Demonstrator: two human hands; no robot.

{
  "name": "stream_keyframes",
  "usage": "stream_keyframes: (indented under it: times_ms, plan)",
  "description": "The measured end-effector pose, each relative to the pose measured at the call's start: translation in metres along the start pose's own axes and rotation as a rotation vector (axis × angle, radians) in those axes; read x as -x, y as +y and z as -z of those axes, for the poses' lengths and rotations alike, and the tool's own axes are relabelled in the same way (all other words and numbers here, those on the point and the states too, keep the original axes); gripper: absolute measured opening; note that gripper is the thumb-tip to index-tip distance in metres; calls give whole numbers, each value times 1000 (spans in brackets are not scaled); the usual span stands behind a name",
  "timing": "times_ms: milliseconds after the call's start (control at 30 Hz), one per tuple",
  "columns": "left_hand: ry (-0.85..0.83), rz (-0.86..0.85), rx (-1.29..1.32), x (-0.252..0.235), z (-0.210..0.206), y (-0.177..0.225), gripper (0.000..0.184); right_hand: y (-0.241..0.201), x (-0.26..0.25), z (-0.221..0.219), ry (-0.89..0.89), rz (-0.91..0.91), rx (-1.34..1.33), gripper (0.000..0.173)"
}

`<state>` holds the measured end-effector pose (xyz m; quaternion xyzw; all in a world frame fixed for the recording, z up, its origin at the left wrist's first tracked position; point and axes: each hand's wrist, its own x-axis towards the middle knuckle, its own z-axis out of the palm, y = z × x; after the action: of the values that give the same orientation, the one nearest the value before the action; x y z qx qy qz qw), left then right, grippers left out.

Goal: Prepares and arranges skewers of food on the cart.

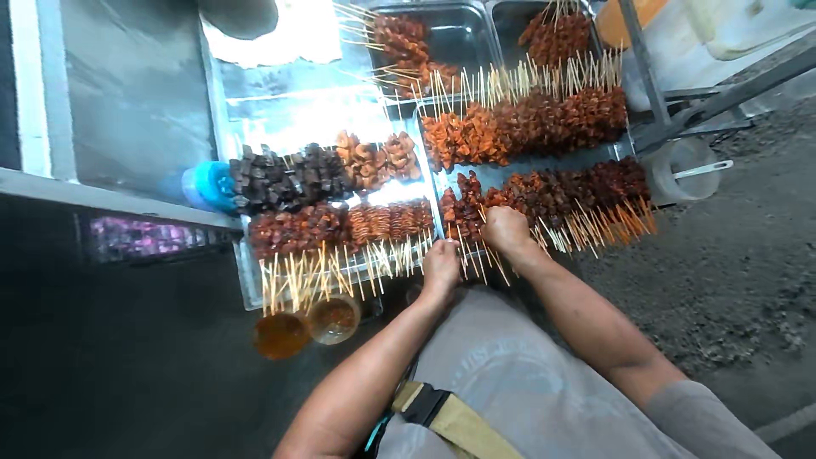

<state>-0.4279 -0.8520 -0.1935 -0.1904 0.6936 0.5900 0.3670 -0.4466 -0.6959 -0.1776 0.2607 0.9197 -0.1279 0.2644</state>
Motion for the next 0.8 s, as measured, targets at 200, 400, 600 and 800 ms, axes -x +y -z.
stream_keyframes:
  times_ms: [200,400,600,800]
  plan:
    - [-13,-44,106,3,4,0,37,22,16,4,-166,-24,-754,20]
    - [-22,20,167,1,-2,-6,38,4,36,-25,-306,-173,-1180,17]
    - [-82,-7,302,2,-7,-9,35,-4,31,-39,-337,-117,-1123,19]
    - [-66,-204,406,23,5,1,32,19,39,-5,-76,-42,-1078,22]
